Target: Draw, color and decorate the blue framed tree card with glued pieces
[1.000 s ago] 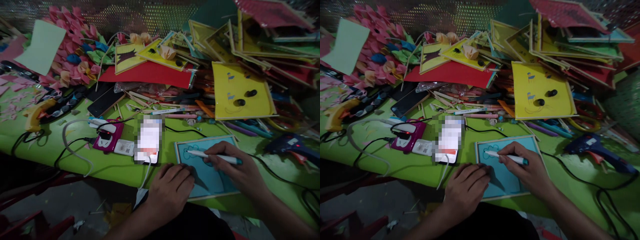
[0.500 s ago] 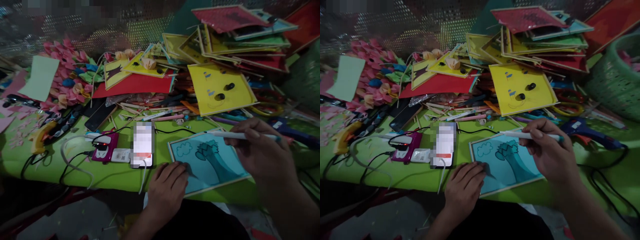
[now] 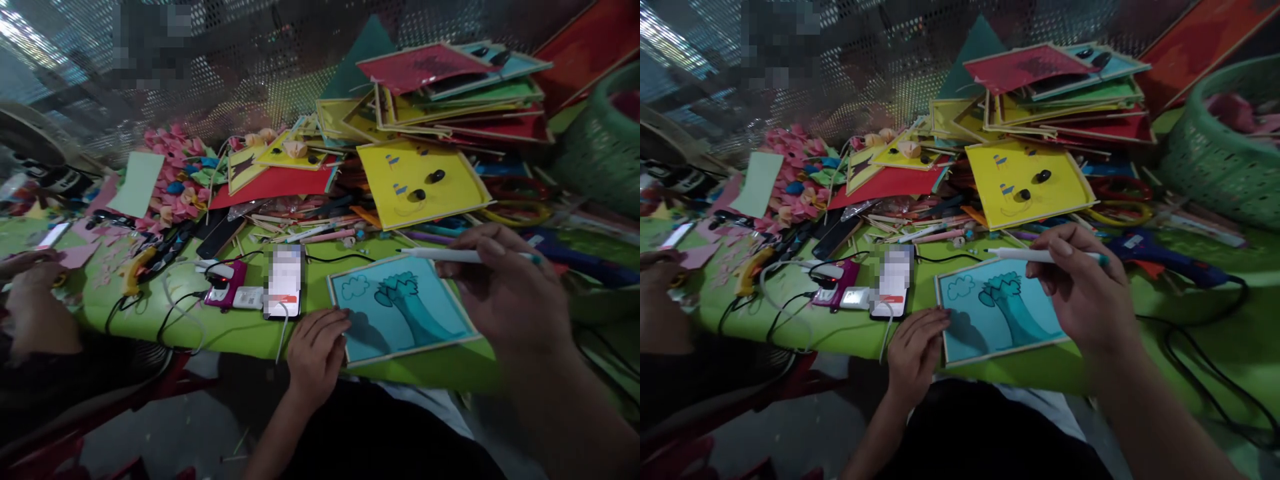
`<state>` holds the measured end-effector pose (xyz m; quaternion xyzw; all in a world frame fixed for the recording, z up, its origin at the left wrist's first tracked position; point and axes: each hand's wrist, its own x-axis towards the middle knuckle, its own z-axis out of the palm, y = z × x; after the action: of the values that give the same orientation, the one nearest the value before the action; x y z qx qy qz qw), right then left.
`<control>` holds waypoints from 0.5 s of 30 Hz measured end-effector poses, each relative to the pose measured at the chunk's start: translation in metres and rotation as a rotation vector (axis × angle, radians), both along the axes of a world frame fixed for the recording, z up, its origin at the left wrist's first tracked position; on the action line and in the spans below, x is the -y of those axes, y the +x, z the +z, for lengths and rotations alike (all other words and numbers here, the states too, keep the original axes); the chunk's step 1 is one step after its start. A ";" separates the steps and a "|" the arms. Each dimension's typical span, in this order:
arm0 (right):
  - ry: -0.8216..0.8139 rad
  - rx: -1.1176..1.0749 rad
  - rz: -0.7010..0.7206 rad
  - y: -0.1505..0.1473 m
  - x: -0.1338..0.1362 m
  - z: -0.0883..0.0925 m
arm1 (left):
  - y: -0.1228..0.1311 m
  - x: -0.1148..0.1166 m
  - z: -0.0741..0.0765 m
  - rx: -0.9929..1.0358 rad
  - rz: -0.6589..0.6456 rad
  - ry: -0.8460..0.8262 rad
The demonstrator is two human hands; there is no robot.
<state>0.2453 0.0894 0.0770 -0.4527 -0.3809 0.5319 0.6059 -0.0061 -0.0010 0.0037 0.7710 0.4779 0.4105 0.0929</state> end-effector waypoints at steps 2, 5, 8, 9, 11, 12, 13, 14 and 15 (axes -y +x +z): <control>0.034 -0.008 0.019 0.000 0.000 0.000 | -0.001 0.002 -0.002 0.079 0.022 0.005; 0.061 -0.008 0.037 -0.001 0.001 0.001 | 0.000 0.005 -0.005 0.143 0.107 -0.007; 0.054 -0.028 0.055 -0.002 0.004 0.003 | 0.003 0.009 -0.005 0.127 0.189 0.015; 0.045 -0.034 0.054 -0.002 0.004 0.003 | 0.004 0.011 -0.005 0.123 0.203 0.019; 0.031 -0.037 0.046 -0.001 0.005 0.002 | 0.006 0.013 -0.005 0.135 0.214 0.017; 0.024 -0.037 0.043 0.000 0.004 0.001 | 0.006 0.015 -0.005 0.143 0.217 0.015; 0.020 -0.038 0.044 0.001 0.004 -0.001 | 0.006 0.016 -0.005 0.150 0.222 0.015; 0.015 -0.039 0.047 0.001 0.003 -0.002 | 0.006 0.017 -0.006 0.151 0.227 0.019; 0.010 -0.043 0.051 0.002 0.003 -0.004 | 0.006 0.017 -0.007 0.146 0.235 0.029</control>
<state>0.2471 0.0867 0.0731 -0.4283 -0.3820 0.5548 0.6024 0.0003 -0.0184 -0.0033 0.6790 0.5510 0.4804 0.0677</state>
